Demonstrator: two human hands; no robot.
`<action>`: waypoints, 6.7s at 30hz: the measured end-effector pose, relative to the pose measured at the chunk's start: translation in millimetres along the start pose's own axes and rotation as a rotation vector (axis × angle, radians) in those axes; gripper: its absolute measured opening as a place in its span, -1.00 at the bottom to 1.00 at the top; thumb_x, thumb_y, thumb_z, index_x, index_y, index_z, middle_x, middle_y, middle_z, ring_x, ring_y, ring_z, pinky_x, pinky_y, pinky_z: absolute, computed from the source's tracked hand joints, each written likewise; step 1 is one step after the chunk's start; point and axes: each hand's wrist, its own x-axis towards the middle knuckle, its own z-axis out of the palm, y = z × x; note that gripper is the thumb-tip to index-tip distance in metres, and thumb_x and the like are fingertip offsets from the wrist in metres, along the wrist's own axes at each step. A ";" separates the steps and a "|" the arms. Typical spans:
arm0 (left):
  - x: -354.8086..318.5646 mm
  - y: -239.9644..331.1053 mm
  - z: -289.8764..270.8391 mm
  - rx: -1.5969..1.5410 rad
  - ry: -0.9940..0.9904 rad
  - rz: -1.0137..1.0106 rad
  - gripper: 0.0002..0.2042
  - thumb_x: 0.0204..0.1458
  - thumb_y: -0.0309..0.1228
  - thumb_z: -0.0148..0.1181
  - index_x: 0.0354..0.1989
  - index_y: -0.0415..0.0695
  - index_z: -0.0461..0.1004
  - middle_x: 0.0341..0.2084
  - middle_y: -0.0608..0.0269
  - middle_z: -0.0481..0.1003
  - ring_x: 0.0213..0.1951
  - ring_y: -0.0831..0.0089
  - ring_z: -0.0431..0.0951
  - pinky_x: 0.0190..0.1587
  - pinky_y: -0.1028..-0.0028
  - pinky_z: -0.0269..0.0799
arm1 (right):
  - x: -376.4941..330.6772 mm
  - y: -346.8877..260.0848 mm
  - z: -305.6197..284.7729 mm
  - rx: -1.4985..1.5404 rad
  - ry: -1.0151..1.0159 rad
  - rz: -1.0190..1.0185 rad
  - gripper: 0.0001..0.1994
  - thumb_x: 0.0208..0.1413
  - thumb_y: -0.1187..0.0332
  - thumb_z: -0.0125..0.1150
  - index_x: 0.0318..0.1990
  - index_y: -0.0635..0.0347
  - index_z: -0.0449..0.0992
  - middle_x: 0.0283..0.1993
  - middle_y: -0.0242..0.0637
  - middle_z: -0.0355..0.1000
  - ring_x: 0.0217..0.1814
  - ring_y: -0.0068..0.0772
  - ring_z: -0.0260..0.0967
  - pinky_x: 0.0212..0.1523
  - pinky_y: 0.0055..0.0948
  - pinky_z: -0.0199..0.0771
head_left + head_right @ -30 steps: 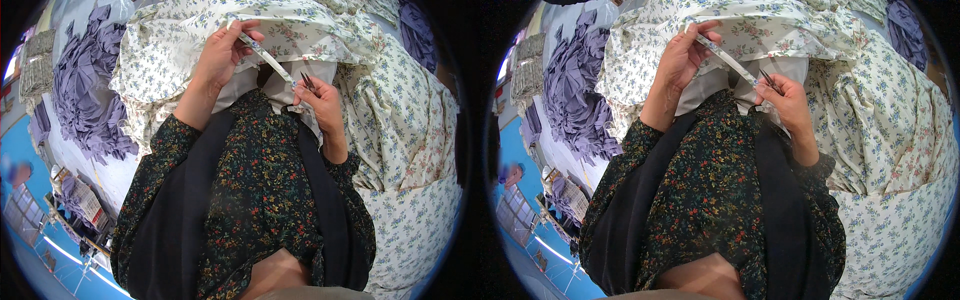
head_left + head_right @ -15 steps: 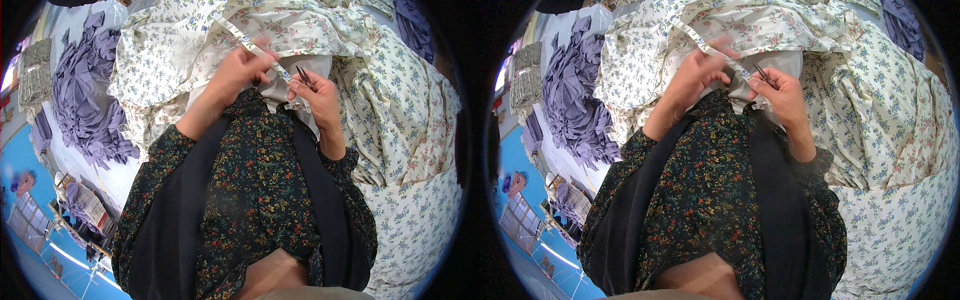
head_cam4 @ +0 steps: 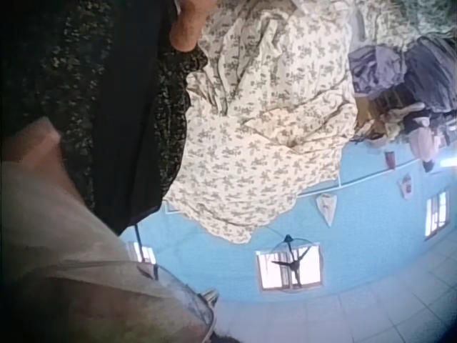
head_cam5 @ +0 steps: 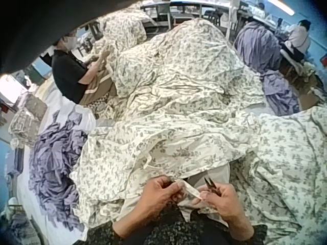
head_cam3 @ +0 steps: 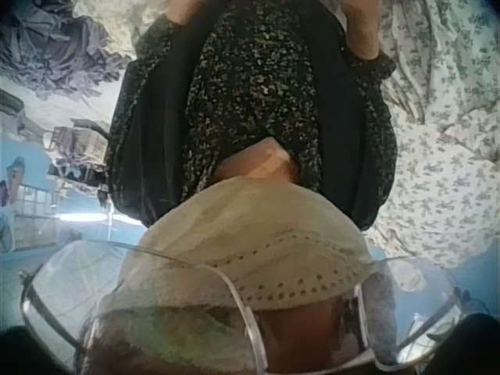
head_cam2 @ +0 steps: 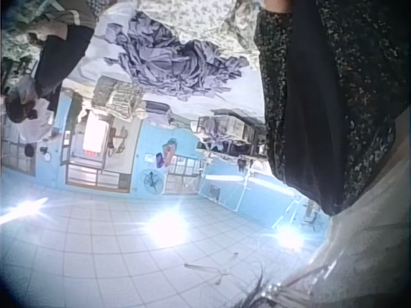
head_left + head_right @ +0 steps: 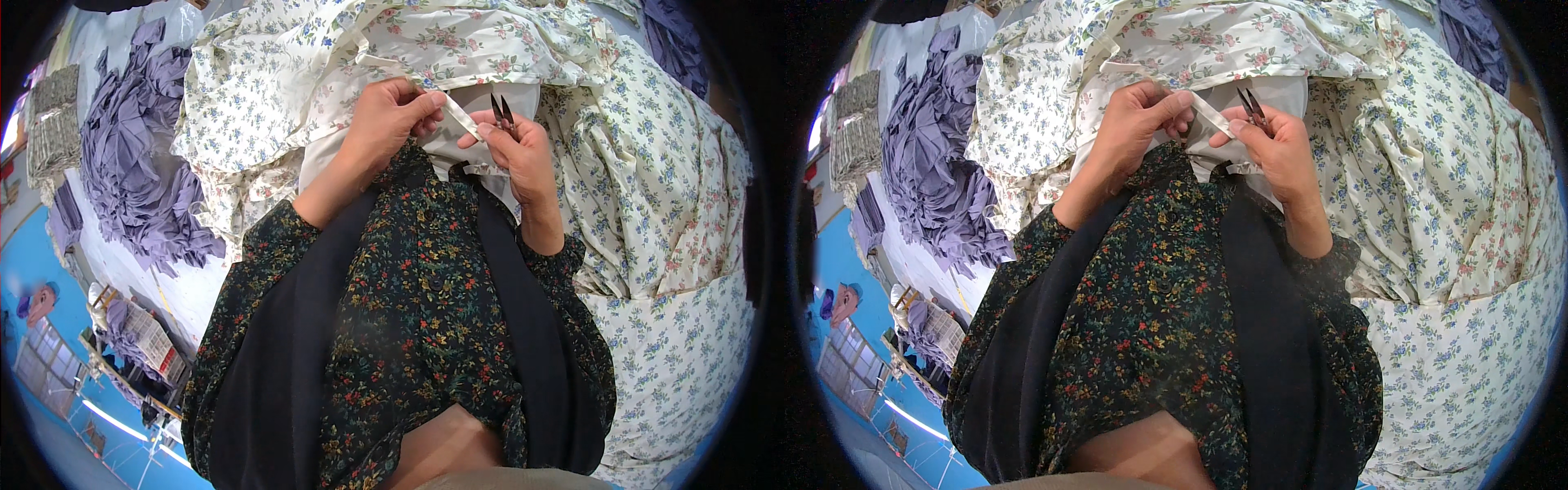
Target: Manually trim excess threads from floral-patterned garments using small snips.
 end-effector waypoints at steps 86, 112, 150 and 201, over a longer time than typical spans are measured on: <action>-52.6 6.0 -57.7 0.164 -0.170 -0.225 -0.78 0.16 -0.27 0.17 -0.37 -0.19 0.53 -0.60 0.30 0.46 -0.48 0.60 0.49 -0.53 0.59 0.32 | 34.0 30.2 49.5 0.147 -0.200 0.101 -0.73 0.18 0.18 0.21 -0.26 0.26 0.47 -0.60 -0.53 0.28 -0.59 -0.77 0.15 -0.60 -0.66 0.08; -10.6 4.6 -65.0 0.304 0.194 0.203 -0.79 0.15 -0.39 0.13 -0.15 -0.28 0.51 -0.41 0.42 0.49 -0.36 0.69 0.38 -0.29 0.63 0.33 | 52.3 -11.2 85.3 -1.233 0.250 -0.982 -0.82 0.09 0.22 0.23 -0.25 0.07 0.45 -0.55 -0.32 0.45 -0.57 -0.25 0.42 -0.54 -0.34 0.33; -10.5 3.7 -60.2 0.151 0.190 0.154 -0.79 0.13 -0.42 0.17 -0.15 -0.29 0.52 -0.31 0.36 0.53 -0.29 0.66 0.42 -0.20 0.62 0.35 | 55.3 -7.5 83.5 -0.712 0.366 -0.817 -0.79 0.11 0.23 0.25 -0.24 0.15 0.46 -0.47 -0.24 0.49 -0.48 -0.25 0.48 -0.47 -0.43 0.40; -0.6 7.9 -67.7 0.171 0.099 0.057 -0.76 0.14 -0.38 0.14 -0.15 -0.32 0.54 -0.36 0.36 0.53 -0.33 0.65 0.42 -0.23 0.58 0.35 | 74.0 -23.0 62.9 -0.512 -0.019 -0.748 -0.83 0.06 0.35 0.31 -0.28 0.24 0.52 -0.54 -0.41 0.38 -0.54 -0.67 0.23 -0.48 -0.59 0.22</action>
